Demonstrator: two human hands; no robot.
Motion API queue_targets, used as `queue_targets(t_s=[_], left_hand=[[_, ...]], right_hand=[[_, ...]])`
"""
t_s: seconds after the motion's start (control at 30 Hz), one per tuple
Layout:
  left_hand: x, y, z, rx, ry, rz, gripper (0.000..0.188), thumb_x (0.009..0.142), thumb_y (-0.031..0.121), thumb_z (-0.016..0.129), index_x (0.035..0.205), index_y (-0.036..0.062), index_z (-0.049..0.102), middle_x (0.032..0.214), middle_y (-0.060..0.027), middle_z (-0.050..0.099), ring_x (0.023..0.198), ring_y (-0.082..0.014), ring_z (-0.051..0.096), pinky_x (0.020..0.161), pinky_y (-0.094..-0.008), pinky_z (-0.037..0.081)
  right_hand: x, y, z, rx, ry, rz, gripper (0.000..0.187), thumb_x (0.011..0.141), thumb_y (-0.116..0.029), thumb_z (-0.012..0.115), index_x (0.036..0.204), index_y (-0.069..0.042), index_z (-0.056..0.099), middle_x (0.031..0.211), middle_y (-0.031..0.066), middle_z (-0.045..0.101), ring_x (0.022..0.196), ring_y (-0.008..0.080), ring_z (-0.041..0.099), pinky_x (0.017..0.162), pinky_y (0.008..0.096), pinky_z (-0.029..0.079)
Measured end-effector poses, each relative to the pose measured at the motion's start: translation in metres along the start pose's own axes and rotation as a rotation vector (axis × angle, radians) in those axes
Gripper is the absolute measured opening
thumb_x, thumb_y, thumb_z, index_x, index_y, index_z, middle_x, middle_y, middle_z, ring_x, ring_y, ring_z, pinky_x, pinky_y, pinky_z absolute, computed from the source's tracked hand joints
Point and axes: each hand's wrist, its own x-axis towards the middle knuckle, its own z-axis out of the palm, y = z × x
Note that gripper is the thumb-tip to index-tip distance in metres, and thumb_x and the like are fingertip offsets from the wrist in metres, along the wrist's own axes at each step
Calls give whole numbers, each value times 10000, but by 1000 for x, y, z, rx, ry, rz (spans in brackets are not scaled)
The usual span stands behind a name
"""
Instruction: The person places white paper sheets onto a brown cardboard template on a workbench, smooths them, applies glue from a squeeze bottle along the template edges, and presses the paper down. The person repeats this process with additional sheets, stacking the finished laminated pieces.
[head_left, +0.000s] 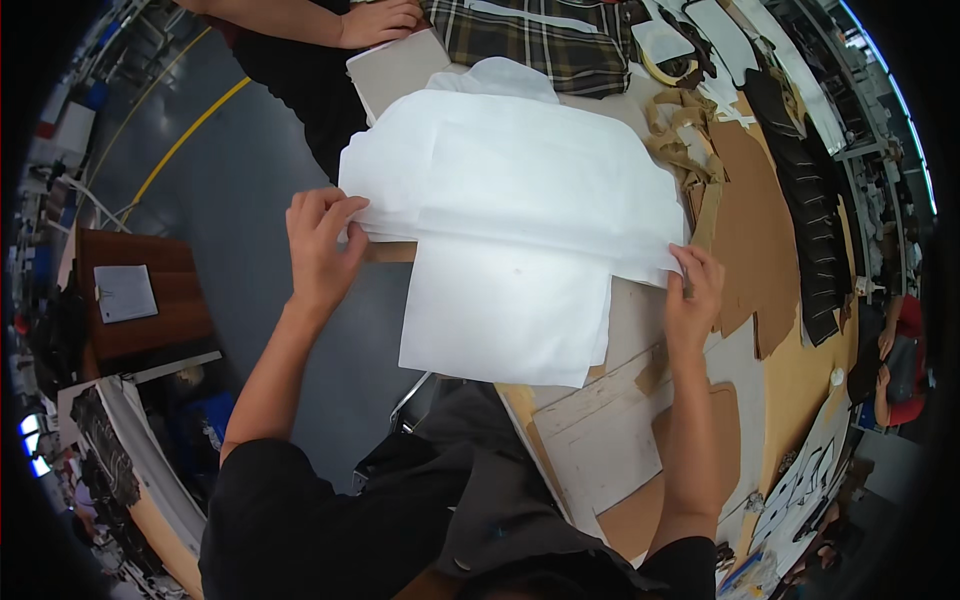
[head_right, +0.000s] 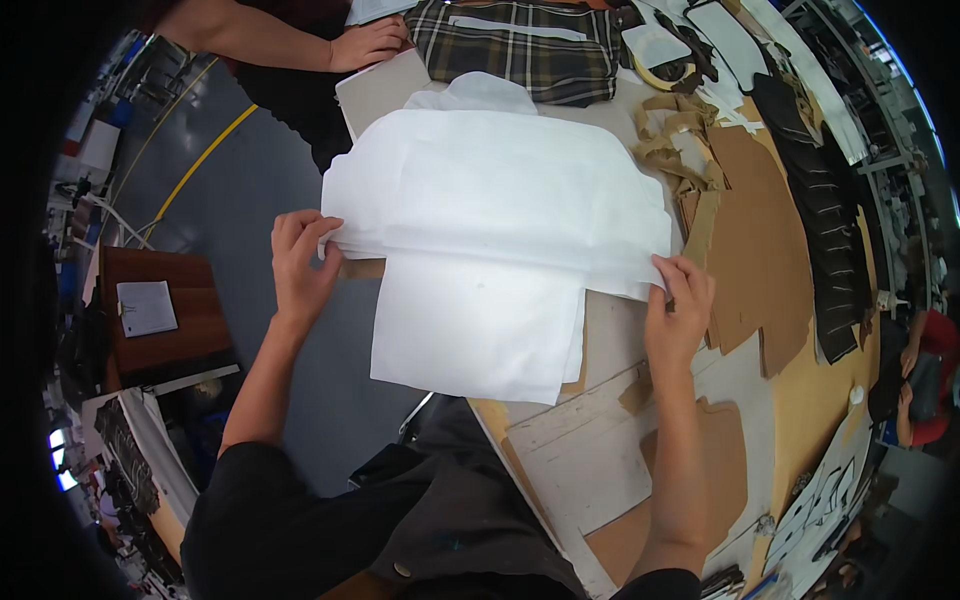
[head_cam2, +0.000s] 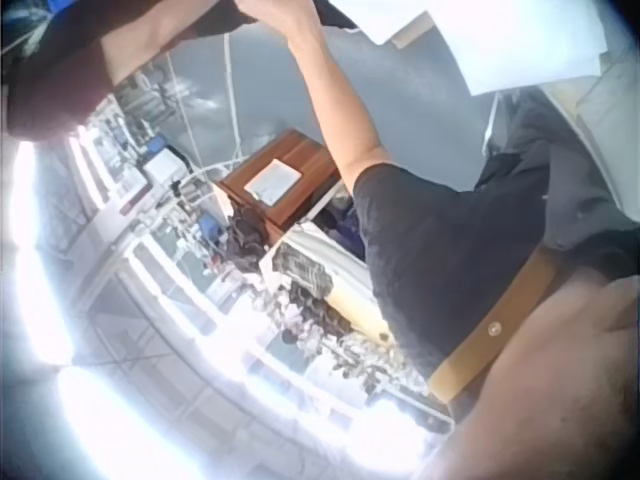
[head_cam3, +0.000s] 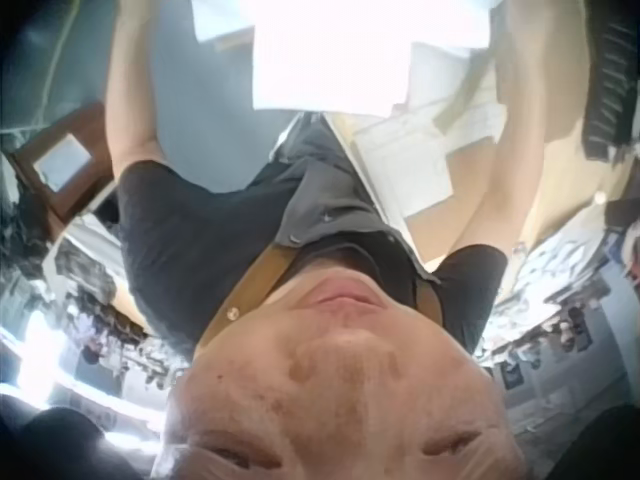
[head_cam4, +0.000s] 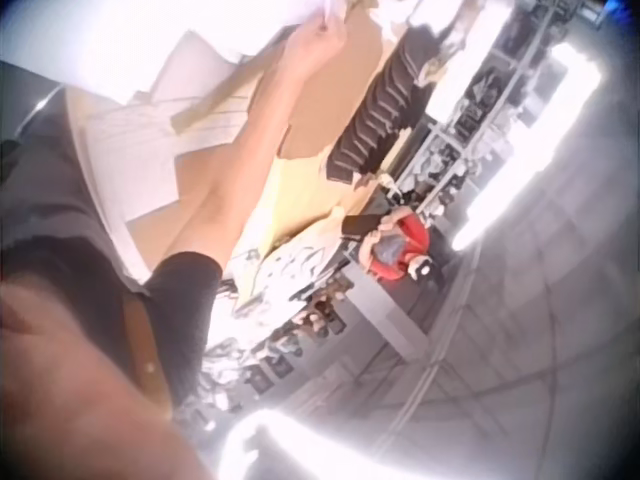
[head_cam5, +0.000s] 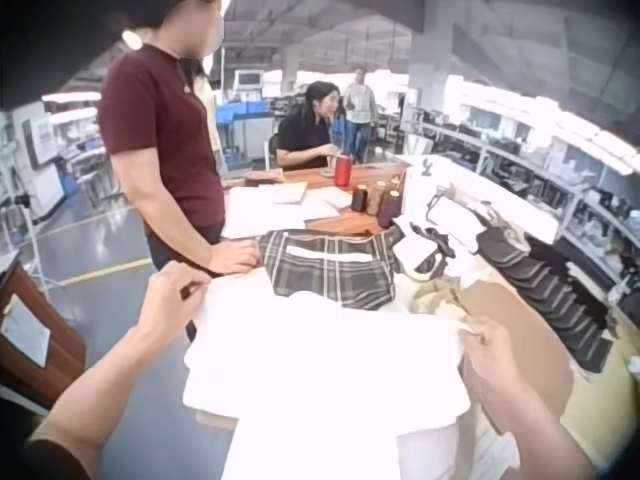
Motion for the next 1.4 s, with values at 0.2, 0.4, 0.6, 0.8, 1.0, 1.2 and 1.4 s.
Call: queue_targets(t_s=[0.2, 0.4, 0.6, 0.8, 1.0, 1.2, 1.4], left_hand=[[22, -13, -16, -57, -25, -67, 183, 772, -61, 699, 917, 45, 733, 910, -70, 686, 865, -240, 611, 783, -356, 470], [132, -25, -8, -53, 86, 5, 158, 821, -8, 684, 966, 33, 731, 847, -104, 683, 780, -250, 629, 718, -351, 510], [249, -55, 12, 112, 291, 230, 127, 845, 87, 696, 961, 44, 728, 871, -83, 692, 810, -239, 650, 734, -336, 524], [294, -53, -1, 70, 393, 237, 139, 886, 133, 695, 1001, 69, 743, 945, -41, 710, 839, -187, 689, 764, -300, 554], [278, -26, -21, 40, 408, 308, 130, 879, 91, 699, 999, 54, 730, 943, -51, 702, 837, -185, 668, 751, -293, 537], [194, 10, -47, 28, 361, 348, 135, 813, -35, 698, 935, 19, 690, 928, -74, 679, 854, -226, 634, 760, -312, 513], [70, 29, -66, -77, 251, 236, 324, 672, -160, 676, 945, 14, 678, 905, -98, 649, 855, -251, 614, 746, -336, 502]], right_hand=[[19, 12, -7, -2, -46, 17, 278, 872, 19, 621, 1118, -57, 727, 1097, 111, 668, 1048, 270, 581, 877, 350, 474], [108, 46, -10, 181, -57, 120, 189, 916, -99, 649, 1061, 1, 719, 993, 133, 701, 875, 260, 633, 779, 340, 495], [230, 56, -21, 53, 112, 67, 329, 910, -293, 663, 1073, -14, 723, 812, 155, 702, 745, 265, 670, 728, 364, 501], [278, 20, -57, -104, 272, 129, 373, 912, -392, 634, 1098, -89, 743, 862, 167, 725, 828, 332, 690, 797, 388, 517], [277, 25, -81, -46, 319, 153, 364, 914, -392, 651, 1128, -112, 743, 879, 115, 734, 841, 234, 696, 796, 344, 512], [165, 7, -80, 263, 326, 189, 272, 962, -196, 641, 1170, -39, 720, 1011, 58, 702, 895, 91, 627, 813, 241, 475], [35, -5, -64, 422, 185, 166, 321, 960, 60, 500, 1212, -4, 687, 1243, 102, 644, 1158, 184, 601, 990, 280, 449]])
